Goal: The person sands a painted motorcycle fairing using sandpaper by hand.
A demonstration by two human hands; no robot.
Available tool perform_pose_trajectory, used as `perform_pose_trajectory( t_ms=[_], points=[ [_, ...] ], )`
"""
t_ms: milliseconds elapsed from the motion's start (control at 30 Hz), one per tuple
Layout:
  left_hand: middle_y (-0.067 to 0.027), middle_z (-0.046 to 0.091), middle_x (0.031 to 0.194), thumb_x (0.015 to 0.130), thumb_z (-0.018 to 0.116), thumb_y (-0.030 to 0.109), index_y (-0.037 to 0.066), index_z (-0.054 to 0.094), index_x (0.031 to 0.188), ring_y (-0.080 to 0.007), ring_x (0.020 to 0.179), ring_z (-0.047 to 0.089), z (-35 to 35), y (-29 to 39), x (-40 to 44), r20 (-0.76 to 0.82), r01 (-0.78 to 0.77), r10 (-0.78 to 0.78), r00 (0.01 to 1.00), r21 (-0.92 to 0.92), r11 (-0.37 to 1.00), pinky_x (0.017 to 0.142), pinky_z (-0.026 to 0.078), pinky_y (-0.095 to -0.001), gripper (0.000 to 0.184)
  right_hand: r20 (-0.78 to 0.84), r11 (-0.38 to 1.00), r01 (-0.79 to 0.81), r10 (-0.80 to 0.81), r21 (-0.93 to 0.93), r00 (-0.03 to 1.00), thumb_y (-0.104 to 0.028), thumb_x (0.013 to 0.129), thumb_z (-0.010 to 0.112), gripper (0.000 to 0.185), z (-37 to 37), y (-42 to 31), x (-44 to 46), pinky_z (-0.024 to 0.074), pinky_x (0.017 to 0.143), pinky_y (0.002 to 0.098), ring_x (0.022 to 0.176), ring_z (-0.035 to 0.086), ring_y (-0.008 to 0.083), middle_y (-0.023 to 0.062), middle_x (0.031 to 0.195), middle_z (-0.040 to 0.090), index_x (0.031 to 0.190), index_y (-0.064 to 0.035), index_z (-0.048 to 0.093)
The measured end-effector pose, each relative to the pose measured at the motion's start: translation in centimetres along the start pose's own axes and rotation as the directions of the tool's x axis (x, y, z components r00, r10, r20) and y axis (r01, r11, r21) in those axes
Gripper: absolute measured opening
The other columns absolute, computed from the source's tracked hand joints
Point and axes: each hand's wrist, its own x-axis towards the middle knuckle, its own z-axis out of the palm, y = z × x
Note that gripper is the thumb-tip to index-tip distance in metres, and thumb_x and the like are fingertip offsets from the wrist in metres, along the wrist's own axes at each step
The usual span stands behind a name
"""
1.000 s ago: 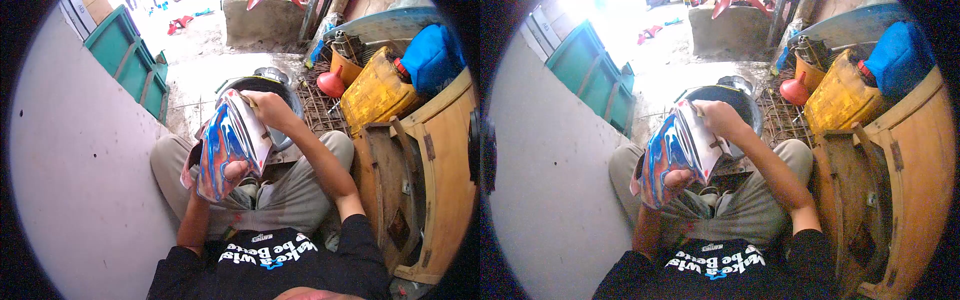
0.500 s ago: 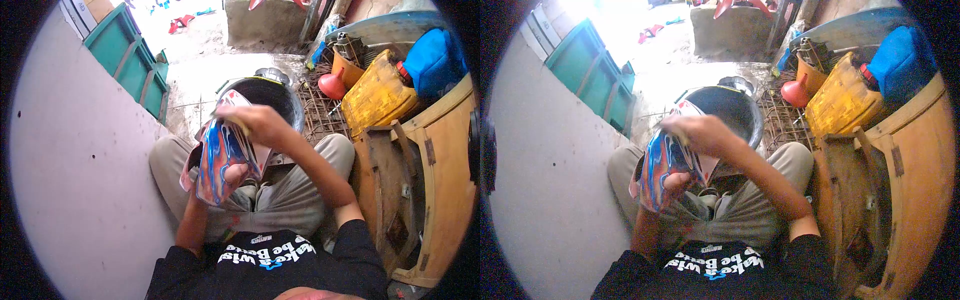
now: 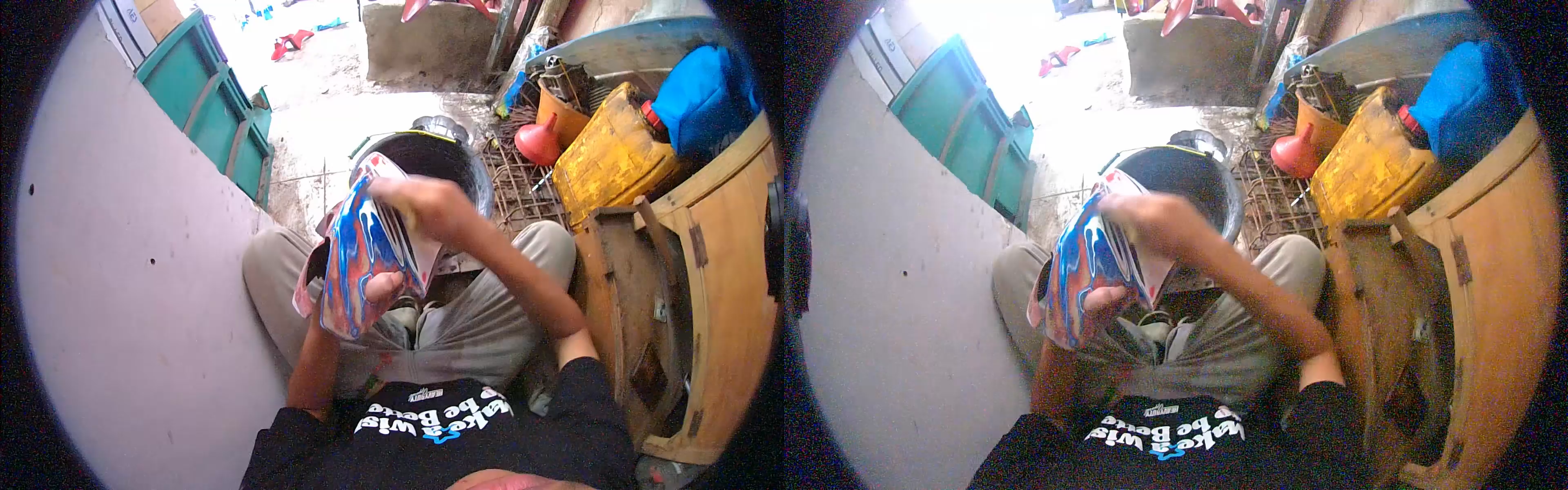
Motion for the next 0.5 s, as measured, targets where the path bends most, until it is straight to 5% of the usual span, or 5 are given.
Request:
perform_pose_trajectory(
  t_ms=[100,200,233,367,500],
  points=[
    [-0.0113,0.062,0.127,0.084,0.081,0.014,0.0,0.043,0.145,-0.0203,0.112,0.064,-0.5,0.1,-0.4,-0.014,0.008,-0.008,1.0,-0.005,1.0,0.092,0.058,-0.0353,0.074,-0.118,0.947,0.259,-0.24,0.188,0.964,-0.004,0.09,0.068,0.042,-0.7,-3.6,-0.2,0.0578,0.103,0.0402,0.12,0.072,0.0297,0.0169,0.136,0.07,0.132,-0.0074,0.071],
    [-0.0113,0.062,0.127,0.084,0.081,0.014,0.0,0.043,0.145,-0.0203,0.112,0.065,-0.1,0.2,-0.9,-0.01,0.022,-0.022,1.0,-0.001,1.0,0.092,0.058,-0.0352,0.074,-0.129,0.992,-0.116,0.108,-0.052,0.986,-0.005,0.093,0.066,0.038,0.9,1.7,-1.0,0.0601,0.097,0.0414,0.111,0.074,0.0345,0.0177,0.127,0.073,0.131,-0.0037,0.068],
    [-0.0112,0.062,0.126,0.084,0.081,0.014,0.0,0.043,0.145,-0.0203,0.112,0.065,0.1,0.3,-0.7,-0.005,0.02,-0.02,1.0,-0.007,1.0,0.092,0.058,-0.0352,0.074,0.194,0.911,-0.409,0.411,-0.054,0.891,-0.006,0.094,0.065,0.038,0.0,3.4,-0.8,0.0598,0.098,0.041,0.11,0.074,0.0372,0.0203,0.126,0.072,0.133,-0.0025,0.065],
    [-0.0112,0.062,0.126,0.084,0.081,0.014,0.0,0.043,0.145,-0.0202,0.111,0.065,-0.7,0.3,-0.6,-0.005,-0.003,0.003,1.0,-0.024,1.0,0.091,0.058,-0.0351,0.073,-0.093,0.957,0.235,-0.222,0.172,0.971,-0.009,0.098,0.063,0.041,0.0,-3.0,-1.1,0.055,0.108,0.0383,0.124,0.07,0.0308,0.0196,0.138,0.069,0.138,-0.0042,0.065],
    [-0.0111,0.062,0.126,0.084,0.081,0.014,0.0,0.043,0.145,-0.0202,0.111,0.065,0.1,0.6,-0.9,-0.014,0.022,-0.022,1.0,-0.005,1.0,0.091,0.058,-0.0351,0.073,-0.063,0.991,-0.041,0.033,-0.125,0.997,-0.012,0.097,0.063,0.037,1.7,2.3,-2.1,0.0591,0.1,0.0411,0.116,0.073,0.0334,0.0211,0.126,0.073,0.133,-0.0024,0.066]
  ],
)
